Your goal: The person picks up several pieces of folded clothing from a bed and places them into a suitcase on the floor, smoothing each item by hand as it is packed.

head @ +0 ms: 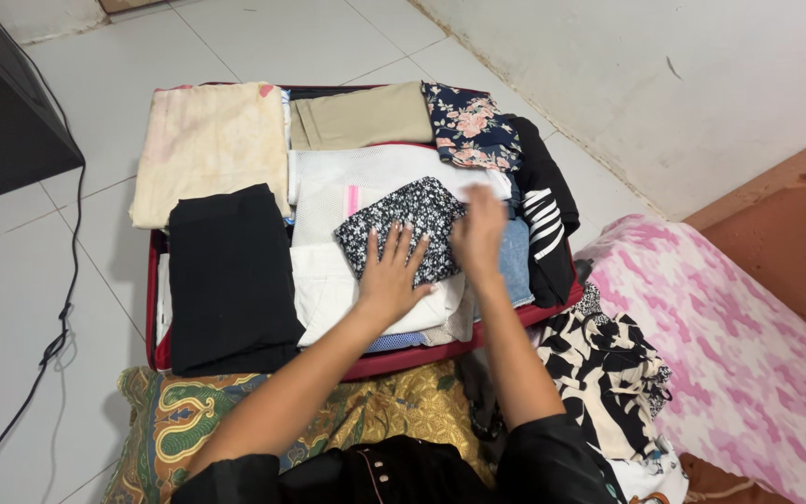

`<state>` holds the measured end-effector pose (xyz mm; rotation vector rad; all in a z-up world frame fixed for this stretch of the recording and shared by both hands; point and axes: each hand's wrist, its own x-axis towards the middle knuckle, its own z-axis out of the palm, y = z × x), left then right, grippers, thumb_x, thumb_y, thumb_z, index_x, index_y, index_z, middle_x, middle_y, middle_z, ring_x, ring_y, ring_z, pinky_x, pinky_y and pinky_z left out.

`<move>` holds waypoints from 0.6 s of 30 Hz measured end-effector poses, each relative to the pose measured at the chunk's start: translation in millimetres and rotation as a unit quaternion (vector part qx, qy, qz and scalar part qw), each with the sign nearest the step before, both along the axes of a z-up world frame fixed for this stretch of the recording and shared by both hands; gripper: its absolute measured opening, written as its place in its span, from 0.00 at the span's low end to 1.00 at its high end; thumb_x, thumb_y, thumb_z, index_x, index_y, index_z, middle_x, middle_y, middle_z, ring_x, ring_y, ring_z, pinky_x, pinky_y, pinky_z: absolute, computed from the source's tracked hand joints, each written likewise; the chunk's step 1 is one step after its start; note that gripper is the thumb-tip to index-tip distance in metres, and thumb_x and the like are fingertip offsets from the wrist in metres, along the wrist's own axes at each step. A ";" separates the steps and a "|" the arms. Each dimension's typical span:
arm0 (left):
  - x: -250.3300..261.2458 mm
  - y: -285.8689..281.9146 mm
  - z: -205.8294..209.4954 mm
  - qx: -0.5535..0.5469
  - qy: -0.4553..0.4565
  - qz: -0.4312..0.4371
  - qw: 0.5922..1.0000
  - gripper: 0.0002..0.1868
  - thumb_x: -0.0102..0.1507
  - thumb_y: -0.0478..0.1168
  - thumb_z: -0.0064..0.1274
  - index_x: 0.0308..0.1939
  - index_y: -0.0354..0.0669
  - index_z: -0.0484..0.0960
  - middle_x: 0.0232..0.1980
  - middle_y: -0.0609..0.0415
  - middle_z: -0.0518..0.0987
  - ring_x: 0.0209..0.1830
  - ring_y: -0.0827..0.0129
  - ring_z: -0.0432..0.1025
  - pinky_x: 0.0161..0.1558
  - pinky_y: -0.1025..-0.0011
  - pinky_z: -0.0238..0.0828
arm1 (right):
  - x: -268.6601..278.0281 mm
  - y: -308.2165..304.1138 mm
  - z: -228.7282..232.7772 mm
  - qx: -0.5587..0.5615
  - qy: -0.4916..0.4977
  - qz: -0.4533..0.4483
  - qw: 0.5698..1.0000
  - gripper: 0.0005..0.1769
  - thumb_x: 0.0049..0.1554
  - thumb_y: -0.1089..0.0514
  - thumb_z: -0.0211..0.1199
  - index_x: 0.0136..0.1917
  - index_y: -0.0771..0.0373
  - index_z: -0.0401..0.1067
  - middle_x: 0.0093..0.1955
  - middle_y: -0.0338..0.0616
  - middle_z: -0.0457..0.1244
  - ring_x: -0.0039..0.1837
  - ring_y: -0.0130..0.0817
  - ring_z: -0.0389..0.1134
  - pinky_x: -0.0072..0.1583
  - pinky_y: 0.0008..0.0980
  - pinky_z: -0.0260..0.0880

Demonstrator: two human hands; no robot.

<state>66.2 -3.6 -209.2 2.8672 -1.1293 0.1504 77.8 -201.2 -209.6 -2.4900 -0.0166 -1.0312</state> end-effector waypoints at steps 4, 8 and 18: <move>-6.2 -1.0 4.9 0.106 0.021 0.012 0.994 0.54 0.65 0.76 0.27 0.79 0.36 0.47 0.83 0.40 0.41 0.83 0.47 0.30 0.73 0.35 0.22 | 12.2 46.4 -14.9 -0.061 0.135 0.152 0.977 0.23 0.68 0.53 0.54 0.75 0.51 0.65 0.79 0.46 0.60 0.84 0.53 0.52 0.81 0.62 0.40; -15.0 15.1 15.1 0.056 0.058 0.048 0.996 0.58 0.64 0.77 0.26 0.79 0.30 0.47 0.82 0.34 0.40 0.83 0.41 0.31 0.72 0.34 0.22 | 21.6 42.5 -11.4 -0.079 0.282 0.043 0.955 0.31 0.64 0.39 0.50 0.79 0.38 0.57 0.85 0.34 0.45 0.85 0.51 0.37 0.76 0.72 0.27; -10.7 44.6 -40.4 -0.537 0.086 0.140 0.827 0.50 0.66 0.46 0.58 0.79 0.29 0.43 0.81 0.19 0.38 0.80 0.39 0.40 0.75 0.50 0.47 | 20.0 35.6 -18.1 -0.056 0.249 0.023 0.967 0.33 0.64 0.35 0.49 0.80 0.37 0.55 0.86 0.32 0.42 0.86 0.53 0.35 0.77 0.69 0.28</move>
